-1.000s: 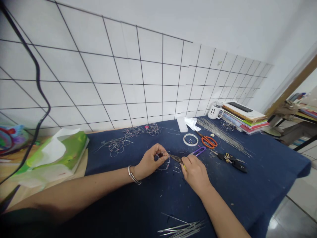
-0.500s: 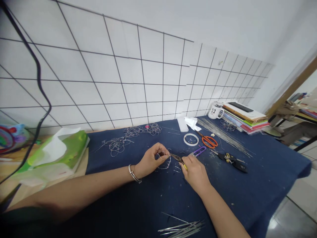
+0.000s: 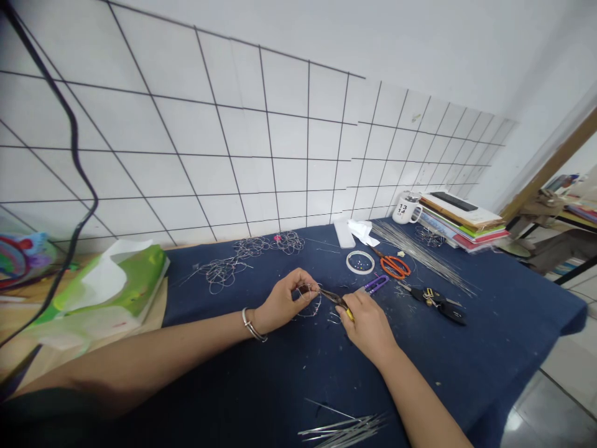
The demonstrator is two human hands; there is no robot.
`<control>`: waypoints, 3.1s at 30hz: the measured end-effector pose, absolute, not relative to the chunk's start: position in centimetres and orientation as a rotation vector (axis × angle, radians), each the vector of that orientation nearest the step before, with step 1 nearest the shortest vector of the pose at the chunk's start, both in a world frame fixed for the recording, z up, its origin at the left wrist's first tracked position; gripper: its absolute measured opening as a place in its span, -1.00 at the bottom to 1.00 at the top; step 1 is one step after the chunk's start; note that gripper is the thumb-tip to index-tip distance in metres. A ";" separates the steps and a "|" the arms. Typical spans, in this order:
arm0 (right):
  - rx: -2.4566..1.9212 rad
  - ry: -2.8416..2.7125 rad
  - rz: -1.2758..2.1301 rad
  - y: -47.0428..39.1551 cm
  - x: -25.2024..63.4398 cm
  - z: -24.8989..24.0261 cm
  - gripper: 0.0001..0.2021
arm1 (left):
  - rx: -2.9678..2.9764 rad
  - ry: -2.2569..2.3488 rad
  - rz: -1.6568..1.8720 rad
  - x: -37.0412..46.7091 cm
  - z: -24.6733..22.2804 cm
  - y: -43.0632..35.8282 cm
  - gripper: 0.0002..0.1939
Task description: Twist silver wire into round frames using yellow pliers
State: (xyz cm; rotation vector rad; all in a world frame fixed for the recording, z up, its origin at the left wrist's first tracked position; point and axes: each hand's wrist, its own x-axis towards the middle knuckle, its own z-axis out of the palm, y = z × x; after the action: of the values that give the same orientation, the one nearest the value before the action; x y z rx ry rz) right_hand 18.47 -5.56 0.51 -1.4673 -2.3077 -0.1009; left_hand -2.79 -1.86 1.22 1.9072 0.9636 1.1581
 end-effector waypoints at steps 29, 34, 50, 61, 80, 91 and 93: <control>-1.514 -2.263 -0.297 -5.5 18.8 0.6 -0.83 | 1.770 0.602 1.024 -3.1 1.8 -1.4 -0.74; -1.532 -2.237 -0.335 -5.6 19.2 0.8 -0.83 | 1.775 0.519 0.971 -3.3 2.0 -1.1 -0.65; -1.493 -2.293 -0.295 -5.6 18.8 0.8 -0.84 | 1.594 0.723 0.918 -3.2 1.2 -0.4 -0.81; -1.477 -2.295 -0.279 -5.6 18.6 0.3 -0.83 | 1.727 0.791 0.858 -3.1 1.1 -0.3 -0.80; -1.463 -2.278 -0.294 -5.7 18.3 0.1 -0.84 | 1.821 0.823 0.842 -3.2 1.3 -0.5 -0.83; -1.471 -2.278 -0.303 -5.7 18.4 0.0 -0.84 | 1.832 0.811 0.886 -3.1 1.2 -0.4 -0.82; -1.470 -2.284 -0.306 -5.7 18.4 0.0 -0.84 | 1.838 0.816 0.882 -3.1 1.0 -0.4 -0.83</control>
State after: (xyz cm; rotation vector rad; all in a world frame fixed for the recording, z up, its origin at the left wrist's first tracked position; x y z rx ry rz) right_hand 18.36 -5.65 0.04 -1.4696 -2.2842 -0.3063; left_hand -3.08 -0.38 1.04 1.8378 0.8162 0.8824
